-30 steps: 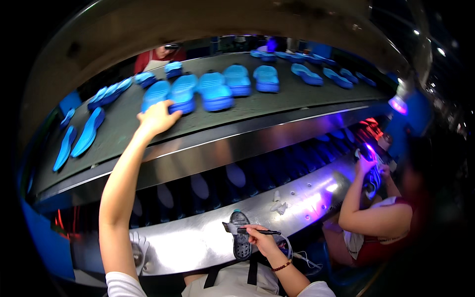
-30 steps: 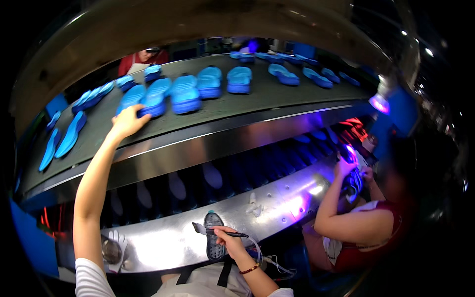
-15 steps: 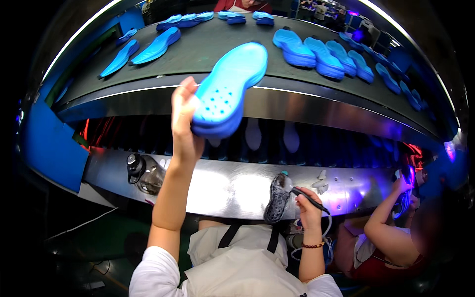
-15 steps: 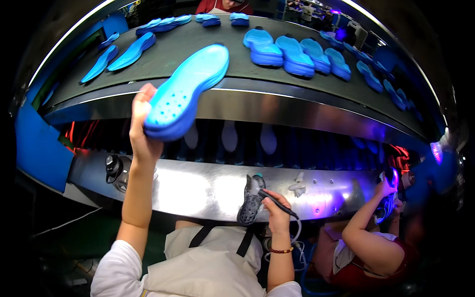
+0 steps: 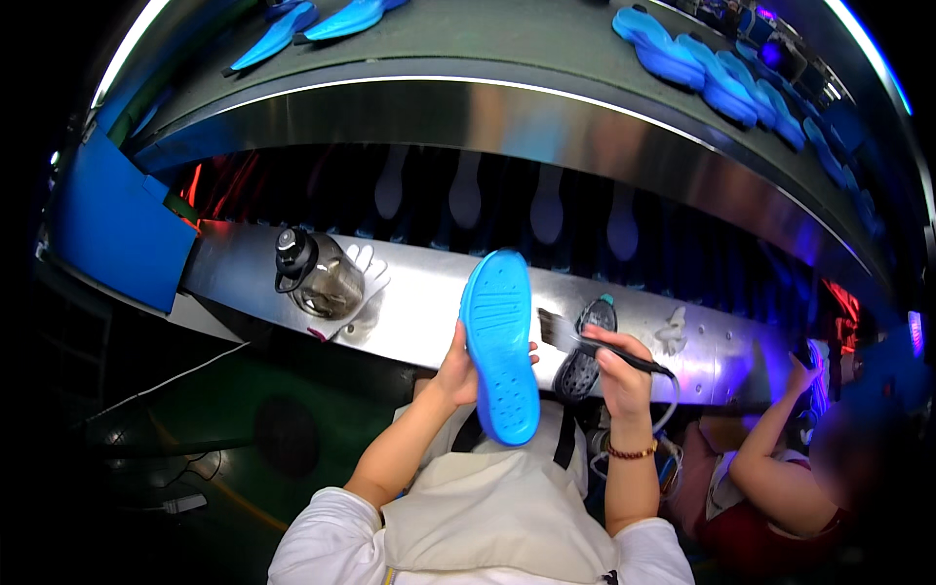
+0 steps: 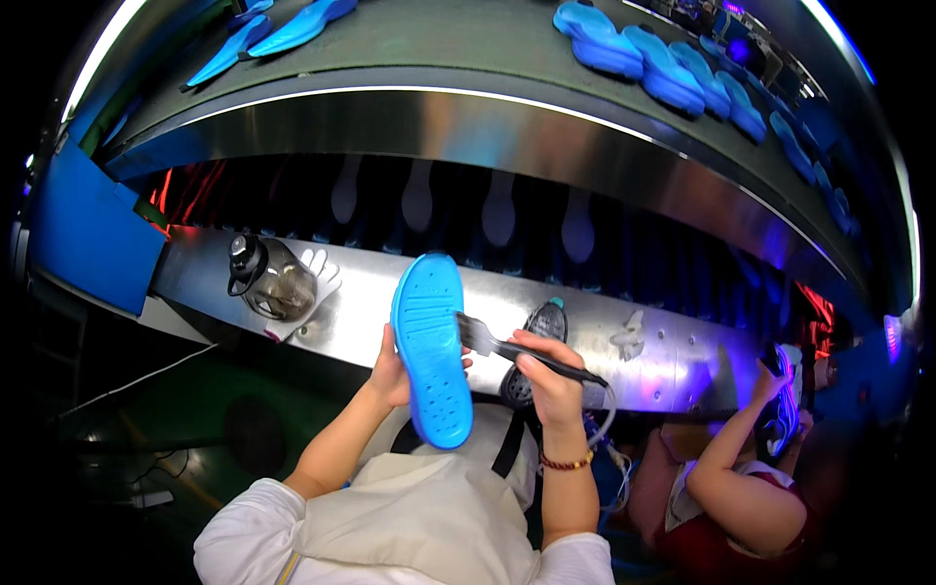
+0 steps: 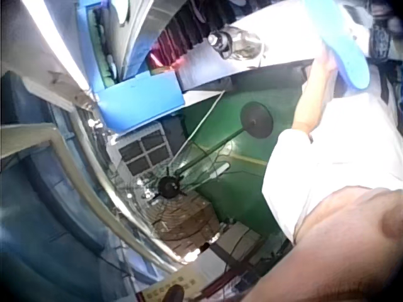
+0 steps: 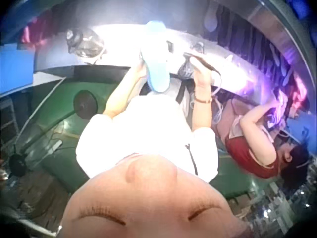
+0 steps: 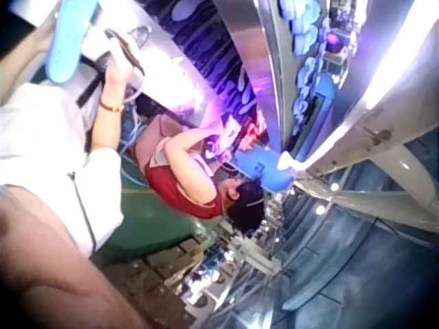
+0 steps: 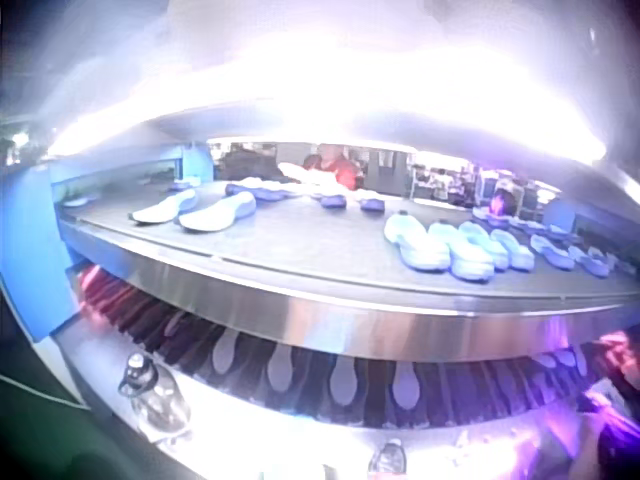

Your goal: The person repeatedly picks up blue slipper soles from a conveyor belt and scrubs them with a brush. The person holds each sole in one hand and uses the brush in the other to clean the textured surface before placing it back on the belt. The process is continuous and repetitive throughout the video.

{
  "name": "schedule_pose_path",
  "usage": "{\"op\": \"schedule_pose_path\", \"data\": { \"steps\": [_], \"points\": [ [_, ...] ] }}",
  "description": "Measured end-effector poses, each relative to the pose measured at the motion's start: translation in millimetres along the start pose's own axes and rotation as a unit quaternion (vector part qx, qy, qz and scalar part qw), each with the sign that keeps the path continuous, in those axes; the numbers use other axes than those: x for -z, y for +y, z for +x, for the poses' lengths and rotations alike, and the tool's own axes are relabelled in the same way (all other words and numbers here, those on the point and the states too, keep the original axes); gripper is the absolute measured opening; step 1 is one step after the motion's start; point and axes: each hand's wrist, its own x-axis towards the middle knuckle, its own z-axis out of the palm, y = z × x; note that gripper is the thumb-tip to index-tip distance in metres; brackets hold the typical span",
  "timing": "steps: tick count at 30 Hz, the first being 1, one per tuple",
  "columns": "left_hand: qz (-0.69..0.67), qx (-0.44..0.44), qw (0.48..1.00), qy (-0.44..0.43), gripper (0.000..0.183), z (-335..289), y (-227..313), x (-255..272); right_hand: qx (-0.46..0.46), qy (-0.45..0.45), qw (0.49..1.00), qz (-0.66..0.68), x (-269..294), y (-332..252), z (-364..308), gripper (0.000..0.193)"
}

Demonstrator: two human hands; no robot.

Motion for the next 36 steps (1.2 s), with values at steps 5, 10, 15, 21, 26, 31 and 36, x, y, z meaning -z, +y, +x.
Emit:
{"op": "schedule_pose_path", "data": {
  "steps": [5, 10, 15, 21, 26, 31, 36],
  "points": [
    [-0.02, 0.009, 1.0, -0.01, 0.102, 5, 0, -37, -0.047, -0.009, 0.999, 0.014, -15, 23, 40, 0.019],
    [-0.03, 0.015, 0.999, -0.014, 0.102, 7, -5, -43, -0.058, 0.018, 0.998, 0.001, -25, 19, 62, 0.02],
    [0.033, -0.025, 0.999, 0.029, 0.094, 20, -15, -32, 0.032, -0.007, 0.983, -0.182, -49, 17, 65, 0.014],
    [0.071, -0.081, 0.977, 0.186, 0.088, 25, -4, -33, 0.223, -0.104, 0.878, -0.41, -70, 19, 28, 0.015],
    [0.076, -0.072, 0.982, 0.159, 0.092, 13, 24, -31, 0.136, -0.265, 0.854, -0.427, -35, -2, -12, 0.016],
    [0.033, -0.025, 0.99, 0.135, 0.092, 3, 13, -61, -0.052, -0.185, 0.959, -0.21, -41, -40, 15, 0.016],
    [-0.008, -0.001, 0.996, 0.087, 0.088, 11, 2, -81, 0.119, -0.188, 0.93, -0.293, -57, -28, 28, 0.018]
  ]
}}
